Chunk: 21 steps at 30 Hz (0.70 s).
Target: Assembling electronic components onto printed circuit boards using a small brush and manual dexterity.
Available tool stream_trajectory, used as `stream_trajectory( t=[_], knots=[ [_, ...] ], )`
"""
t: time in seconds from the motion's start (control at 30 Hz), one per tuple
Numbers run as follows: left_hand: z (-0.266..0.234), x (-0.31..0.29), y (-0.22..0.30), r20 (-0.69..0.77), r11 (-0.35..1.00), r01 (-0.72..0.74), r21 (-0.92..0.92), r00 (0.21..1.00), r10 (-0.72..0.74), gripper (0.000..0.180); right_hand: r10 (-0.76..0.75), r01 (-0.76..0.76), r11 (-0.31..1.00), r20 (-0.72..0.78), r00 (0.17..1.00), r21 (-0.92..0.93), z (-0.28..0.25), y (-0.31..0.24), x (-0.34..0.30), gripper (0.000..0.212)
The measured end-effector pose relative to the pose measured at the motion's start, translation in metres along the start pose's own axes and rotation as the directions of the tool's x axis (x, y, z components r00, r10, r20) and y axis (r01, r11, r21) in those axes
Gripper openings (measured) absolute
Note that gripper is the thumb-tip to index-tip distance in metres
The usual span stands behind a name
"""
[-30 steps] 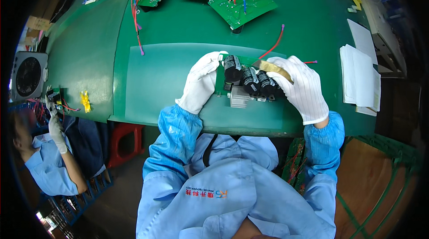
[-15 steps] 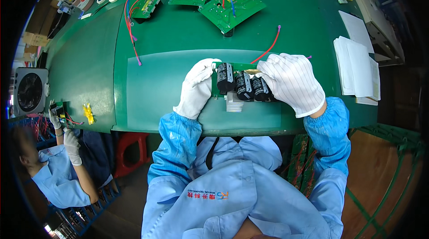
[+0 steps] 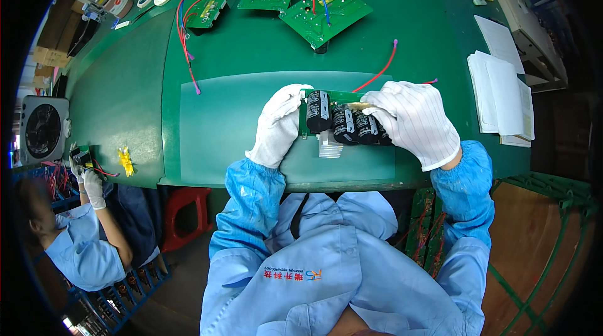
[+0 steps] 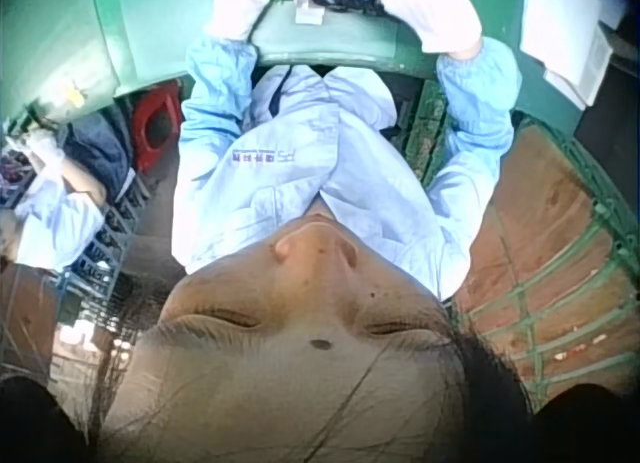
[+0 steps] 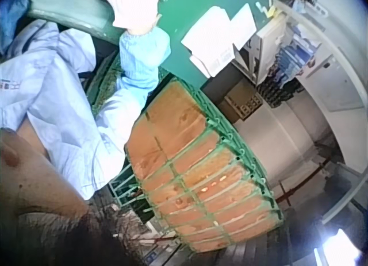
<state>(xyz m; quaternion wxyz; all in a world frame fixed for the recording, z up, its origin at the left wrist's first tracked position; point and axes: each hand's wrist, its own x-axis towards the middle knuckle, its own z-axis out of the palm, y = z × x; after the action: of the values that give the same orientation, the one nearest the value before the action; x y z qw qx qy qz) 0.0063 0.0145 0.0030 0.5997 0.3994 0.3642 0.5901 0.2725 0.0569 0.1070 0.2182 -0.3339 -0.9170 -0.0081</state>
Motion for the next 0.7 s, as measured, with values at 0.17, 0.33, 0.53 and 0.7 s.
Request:
stream_trajectory(
  t=[0.17, 0.33, 0.53, 0.7],
  knots=[
    [-0.007, -0.003, -0.005, -0.002, 0.999, -0.010, 0.032, 1.000, 0.010, 0.031, 0.172, -0.168, 0.984, -0.090, 0.981, 0.055, -0.013, -0.001, -0.002, 0.007],
    [-0.006, -0.002, -0.001, -0.003, 0.980, 0.003, 0.197, 1.000, -0.003, 0.031, 0.510, -0.404, 0.827, -0.220, 0.832, 0.390, -0.006, 0.010, -0.027, 0.017],
    [-0.001, 0.001, 0.001, -0.004, 0.995, 0.064, 0.083, 0.998, -0.064, 0.035, 0.852, -0.633, 0.414, -0.035, 0.522, 0.654, 0.015, 0.000, -0.056, 0.026],
    [-0.005, 0.000, -0.002, -0.026, 0.997, 0.064, 0.035, 0.998, -0.063, 0.040, 0.896, -0.592, -0.111, 0.338, 0.288, 0.799, 0.036, -0.022, -0.071, 0.044]
  ],
)
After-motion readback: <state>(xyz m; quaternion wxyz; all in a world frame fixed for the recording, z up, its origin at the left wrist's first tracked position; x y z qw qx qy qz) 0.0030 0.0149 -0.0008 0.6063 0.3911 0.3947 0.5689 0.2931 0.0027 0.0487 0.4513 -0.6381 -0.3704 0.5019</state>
